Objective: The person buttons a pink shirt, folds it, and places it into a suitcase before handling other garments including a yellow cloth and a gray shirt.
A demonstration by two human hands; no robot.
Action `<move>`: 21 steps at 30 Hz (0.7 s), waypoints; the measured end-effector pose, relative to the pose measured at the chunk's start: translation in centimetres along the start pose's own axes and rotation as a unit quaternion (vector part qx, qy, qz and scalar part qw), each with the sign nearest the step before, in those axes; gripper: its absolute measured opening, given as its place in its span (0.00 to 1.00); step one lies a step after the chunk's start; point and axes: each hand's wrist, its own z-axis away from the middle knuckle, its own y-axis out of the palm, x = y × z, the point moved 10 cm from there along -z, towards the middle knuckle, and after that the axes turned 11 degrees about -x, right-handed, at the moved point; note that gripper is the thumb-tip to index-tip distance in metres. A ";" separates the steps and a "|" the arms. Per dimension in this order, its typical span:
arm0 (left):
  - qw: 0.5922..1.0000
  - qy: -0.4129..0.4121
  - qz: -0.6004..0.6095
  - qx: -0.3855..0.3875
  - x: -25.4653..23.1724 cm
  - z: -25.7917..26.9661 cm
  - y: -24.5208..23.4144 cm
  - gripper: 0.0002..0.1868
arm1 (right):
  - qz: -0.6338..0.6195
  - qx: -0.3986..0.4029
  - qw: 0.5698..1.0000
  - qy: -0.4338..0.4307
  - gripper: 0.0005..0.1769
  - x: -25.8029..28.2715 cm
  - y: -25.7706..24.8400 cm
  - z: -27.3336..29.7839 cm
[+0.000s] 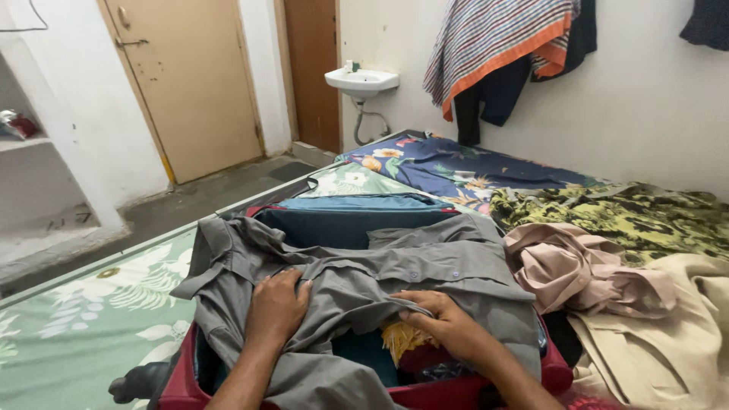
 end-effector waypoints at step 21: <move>0.998 -0.037 0.039 0.015 -0.3 0.4 -1.6 0.19 | 0.221 0.041 0.965 -0.132 0.28 1.3 0.5 0.9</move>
